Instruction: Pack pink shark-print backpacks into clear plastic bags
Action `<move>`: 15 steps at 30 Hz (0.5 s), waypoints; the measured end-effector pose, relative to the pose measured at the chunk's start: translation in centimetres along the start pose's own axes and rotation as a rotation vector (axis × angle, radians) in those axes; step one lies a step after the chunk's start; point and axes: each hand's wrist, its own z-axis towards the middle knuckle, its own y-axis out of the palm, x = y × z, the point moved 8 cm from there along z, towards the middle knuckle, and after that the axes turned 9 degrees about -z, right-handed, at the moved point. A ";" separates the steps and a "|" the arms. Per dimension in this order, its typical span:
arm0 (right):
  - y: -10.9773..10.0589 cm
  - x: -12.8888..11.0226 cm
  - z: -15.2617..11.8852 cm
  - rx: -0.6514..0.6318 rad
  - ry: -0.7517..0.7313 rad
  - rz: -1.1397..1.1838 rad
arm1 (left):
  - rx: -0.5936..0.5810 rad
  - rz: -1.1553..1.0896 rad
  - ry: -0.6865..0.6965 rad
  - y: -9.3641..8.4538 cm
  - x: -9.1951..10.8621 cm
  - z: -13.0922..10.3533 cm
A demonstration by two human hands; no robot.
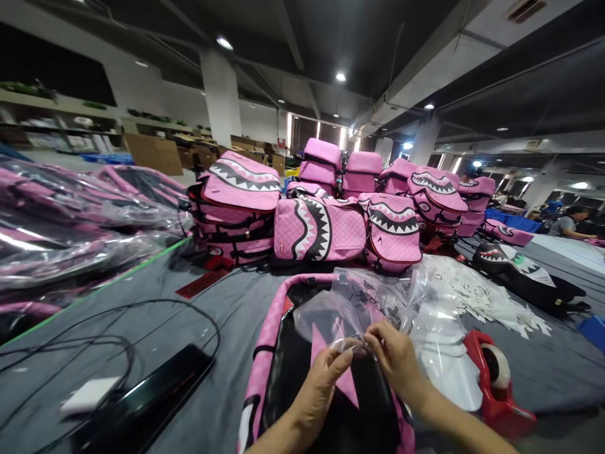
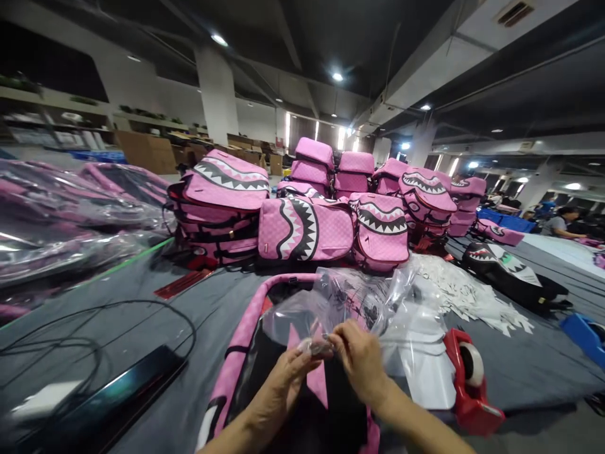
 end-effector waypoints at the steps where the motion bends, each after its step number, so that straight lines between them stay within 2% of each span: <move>1: 1.5 0.0 -1.4 -0.030 0.036 0.014 | 0.123 -0.125 -0.063 -0.4 -0.9 -1.4; 3: 3.6 0.7 -3.3 -0.084 0.129 0.033 | 0.353 -0.232 -0.151 -1.7 -2.4 -3.5; 4: 4.2 1.5 -3.7 -0.099 0.190 0.045 | 0.421 -0.236 -0.165 -2.4 -2.9 -4.1; 6: 4.5 4.2 -3.6 -0.091 0.356 0.106 | 0.441 -0.142 -0.166 -3.6 -3.1 -4.2; 9: 3.4 9.3 -2.9 0.036 0.617 0.225 | 0.370 0.268 -0.120 -5.1 -1.8 -3.9; 10: 3.0 10.4 -2.6 0.088 0.657 0.245 | 0.370 0.444 -0.045 -5.3 -0.6 -4.0; 12: 2.4 11.1 -2.0 0.155 0.653 0.261 | 0.412 0.806 0.238 -4.3 2.8 -4.7; 14: 2.4 9.8 -1.5 0.149 0.571 0.255 | 0.422 1.128 0.612 -1.2 6.1 -5.8; 15: 2.5 8.6 -1.4 0.130 0.517 0.237 | 0.396 1.262 0.769 0.5 7.0 -6.1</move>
